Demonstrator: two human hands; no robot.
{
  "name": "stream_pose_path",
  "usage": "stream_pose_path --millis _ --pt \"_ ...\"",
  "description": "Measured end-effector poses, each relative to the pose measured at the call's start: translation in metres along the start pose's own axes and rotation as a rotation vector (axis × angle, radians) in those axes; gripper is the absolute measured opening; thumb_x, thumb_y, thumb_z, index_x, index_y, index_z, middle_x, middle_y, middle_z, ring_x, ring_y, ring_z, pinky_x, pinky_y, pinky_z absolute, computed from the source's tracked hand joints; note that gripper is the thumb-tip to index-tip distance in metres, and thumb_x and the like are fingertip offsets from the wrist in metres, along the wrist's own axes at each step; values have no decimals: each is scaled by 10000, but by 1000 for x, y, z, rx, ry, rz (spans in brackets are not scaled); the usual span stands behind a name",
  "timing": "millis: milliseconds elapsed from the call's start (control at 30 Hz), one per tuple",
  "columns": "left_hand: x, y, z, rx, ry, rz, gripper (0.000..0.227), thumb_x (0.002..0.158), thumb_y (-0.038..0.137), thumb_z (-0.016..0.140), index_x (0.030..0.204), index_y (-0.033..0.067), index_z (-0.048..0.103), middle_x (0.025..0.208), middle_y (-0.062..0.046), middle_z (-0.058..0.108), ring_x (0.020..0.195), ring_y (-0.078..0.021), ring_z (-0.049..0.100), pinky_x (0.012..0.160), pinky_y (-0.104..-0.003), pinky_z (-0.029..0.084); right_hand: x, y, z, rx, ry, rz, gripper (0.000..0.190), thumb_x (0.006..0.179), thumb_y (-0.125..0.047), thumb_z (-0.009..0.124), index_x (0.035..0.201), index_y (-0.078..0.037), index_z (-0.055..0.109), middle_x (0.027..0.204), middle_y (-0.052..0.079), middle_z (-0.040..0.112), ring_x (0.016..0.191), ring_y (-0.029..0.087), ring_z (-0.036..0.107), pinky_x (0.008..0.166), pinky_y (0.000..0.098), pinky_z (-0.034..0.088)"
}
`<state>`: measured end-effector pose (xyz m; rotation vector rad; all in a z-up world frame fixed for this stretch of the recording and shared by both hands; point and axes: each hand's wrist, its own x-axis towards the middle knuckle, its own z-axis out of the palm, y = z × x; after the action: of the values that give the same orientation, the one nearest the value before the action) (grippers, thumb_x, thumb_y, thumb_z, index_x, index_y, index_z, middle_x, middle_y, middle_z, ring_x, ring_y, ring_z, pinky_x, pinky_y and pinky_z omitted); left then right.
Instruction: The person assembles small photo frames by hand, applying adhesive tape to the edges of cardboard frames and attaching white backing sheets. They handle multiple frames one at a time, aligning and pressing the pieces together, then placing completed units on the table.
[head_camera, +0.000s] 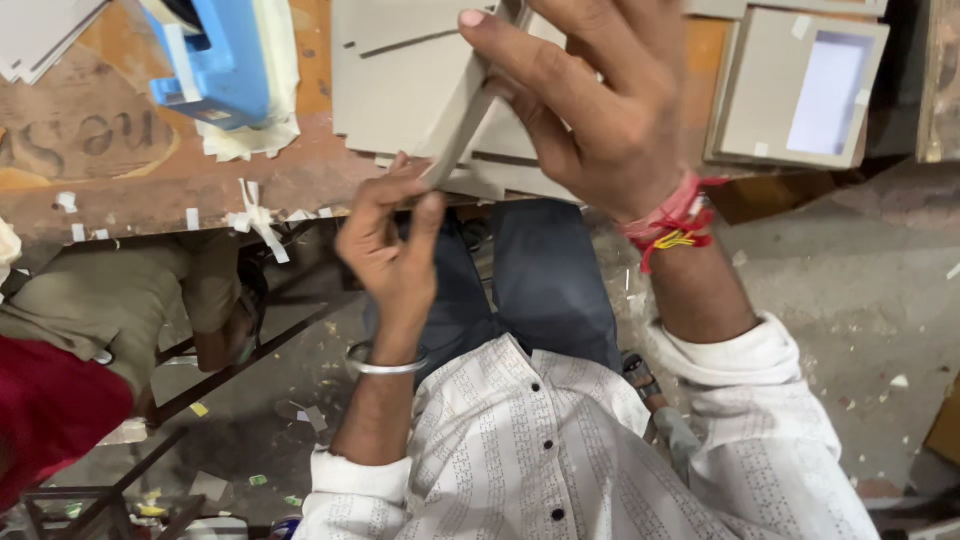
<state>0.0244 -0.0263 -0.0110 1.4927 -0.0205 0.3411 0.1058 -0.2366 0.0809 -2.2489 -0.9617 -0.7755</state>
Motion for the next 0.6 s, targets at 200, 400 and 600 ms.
stream_pose_path --millis 200,400,600 --pt "8 8 6 275 -179 63 77 951 38 783 1022 39 754 1050 -79 778 1106 -216 748 1257 -528 391 -35 1 27 253 -49 159 822 898 -476 879 1459 -6 503 1543 248 436 1497 456 365 1253 611 335" --pt "22 30 13 239 -280 124 88 972 7 753 1056 35 755 1018 -52 771 937 -175 769 1101 -407 556 -57 8 40 284 -35 174 786 903 -424 894 1482 -50 516 1619 214 425 1542 392 274 1302 574 200" --pt "29 21 15 118 -339 -34 69 947 6 783 1003 8 742 926 -77 745 862 -141 729 767 -254 579 -59 22 55 322 28 94 666 842 -426 917 1291 -87 559 1487 254 533 1486 463 372 1271 686 252"
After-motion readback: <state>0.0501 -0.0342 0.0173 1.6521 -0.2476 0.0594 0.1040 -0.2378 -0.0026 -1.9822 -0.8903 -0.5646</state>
